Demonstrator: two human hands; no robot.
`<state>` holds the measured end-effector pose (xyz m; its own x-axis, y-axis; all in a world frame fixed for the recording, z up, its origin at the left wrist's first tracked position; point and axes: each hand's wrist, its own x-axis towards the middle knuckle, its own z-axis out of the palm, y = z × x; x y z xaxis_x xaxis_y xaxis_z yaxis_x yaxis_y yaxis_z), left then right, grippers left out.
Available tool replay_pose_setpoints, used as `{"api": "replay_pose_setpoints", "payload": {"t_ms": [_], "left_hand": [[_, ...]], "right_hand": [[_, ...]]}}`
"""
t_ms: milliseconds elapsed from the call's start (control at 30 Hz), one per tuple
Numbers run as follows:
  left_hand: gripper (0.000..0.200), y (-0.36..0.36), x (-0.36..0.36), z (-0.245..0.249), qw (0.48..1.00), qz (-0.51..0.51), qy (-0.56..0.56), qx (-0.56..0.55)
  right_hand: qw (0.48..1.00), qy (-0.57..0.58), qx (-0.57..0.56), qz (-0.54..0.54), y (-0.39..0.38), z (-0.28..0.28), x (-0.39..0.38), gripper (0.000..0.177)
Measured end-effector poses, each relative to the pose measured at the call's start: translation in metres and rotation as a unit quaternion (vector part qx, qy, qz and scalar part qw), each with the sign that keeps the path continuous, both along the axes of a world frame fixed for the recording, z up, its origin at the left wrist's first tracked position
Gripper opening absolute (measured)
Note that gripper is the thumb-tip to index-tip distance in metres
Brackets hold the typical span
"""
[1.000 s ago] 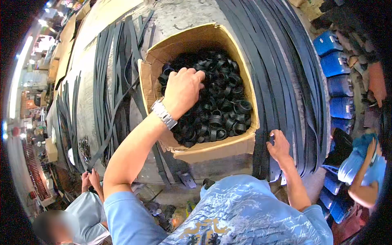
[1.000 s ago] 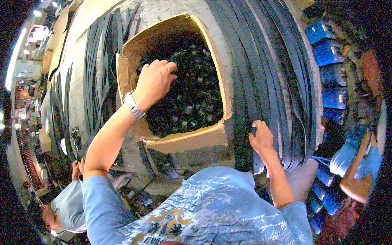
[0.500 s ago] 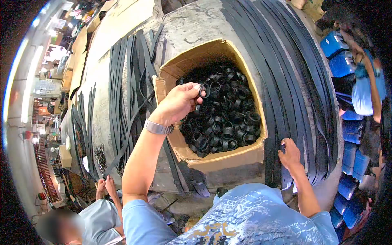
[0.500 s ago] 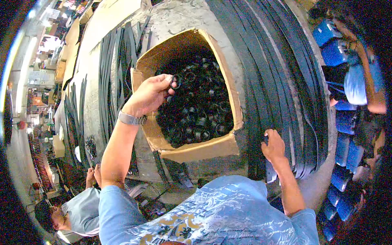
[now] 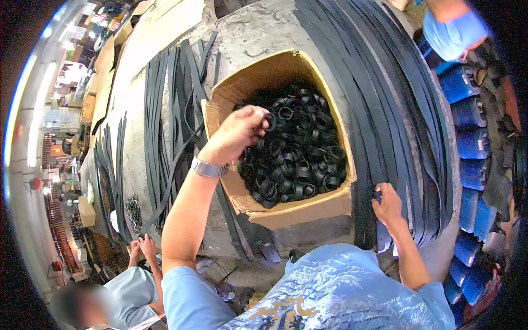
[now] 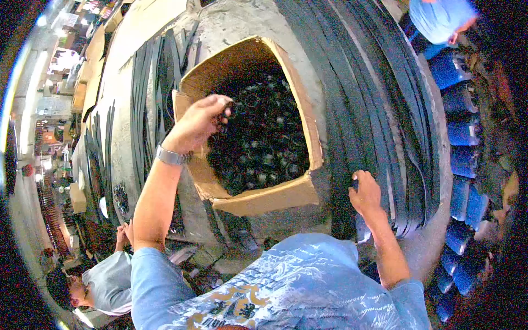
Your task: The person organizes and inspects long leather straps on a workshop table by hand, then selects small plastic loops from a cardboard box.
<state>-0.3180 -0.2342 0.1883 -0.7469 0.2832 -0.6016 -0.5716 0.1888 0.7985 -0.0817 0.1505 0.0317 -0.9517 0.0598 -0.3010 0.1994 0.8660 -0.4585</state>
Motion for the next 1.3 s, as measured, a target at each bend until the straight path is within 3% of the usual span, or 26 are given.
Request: {"api": "replay_pose_setpoints", "payload": {"t_ms": [67, 100, 133, 200, 267, 333, 400, 700, 1100, 1300], "left_hand": [[0.025, 0.002, -0.006, 0.002, 0.985, -0.03, 0.104, -0.136], [0.027, -0.001, -0.005, -0.006, 0.924, -0.061, 0.282, -0.252], [0.03, 0.003, -0.002, -0.005, 0.816, -0.089, 0.448, -0.355], [0.031, 0.015, 0.004, 0.0, 0.812, -0.138, 0.466, -0.323], [0.029, 0.029, 0.013, -0.002, 0.815, -0.264, 0.404, -0.322], [0.031, 0.034, 0.024, -0.017, 0.726, -0.313, 0.473, -0.389], [0.03, 0.039, 0.021, -0.021, 0.716, -0.317, 0.444, -0.436], [0.028, 0.02, 0.0, -0.018, 0.88, -0.217, 0.337, -0.254], [0.029, 0.021, -0.001, -0.013, 0.914, -0.135, 0.227, -0.309], [0.028, 0.019, 0.0, -0.017, 0.917, -0.124, 0.233, -0.301]], "right_hand": [[1.0, 0.007, -0.007, 0.005, 0.001, -0.003, 0.001, 0.036], [1.0, 0.013, -0.008, 0.009, 0.002, -0.005, 0.002, 0.037], [1.0, 0.006, -0.003, 0.006, 0.002, -0.004, 0.001, 0.037], [1.0, -0.006, 0.007, 0.001, -0.002, -0.002, 0.0, 0.039], [1.0, 0.012, 0.004, 0.012, 0.0, -0.003, 0.0, 0.039], [1.0, 0.018, 0.001, 0.016, 0.0, -0.003, 0.001, 0.039], [1.0, 0.013, -0.001, 0.014, 0.0, -0.002, 0.001, 0.039], [0.999, -0.043, 0.006, -0.013, -0.003, 0.003, -0.003, 0.038], [1.0, -0.021, 0.007, 0.0, -0.003, 0.006, -0.004, 0.038], [1.0, -0.01, 0.007, 0.003, -0.002, 0.003, -0.002, 0.039]]}}
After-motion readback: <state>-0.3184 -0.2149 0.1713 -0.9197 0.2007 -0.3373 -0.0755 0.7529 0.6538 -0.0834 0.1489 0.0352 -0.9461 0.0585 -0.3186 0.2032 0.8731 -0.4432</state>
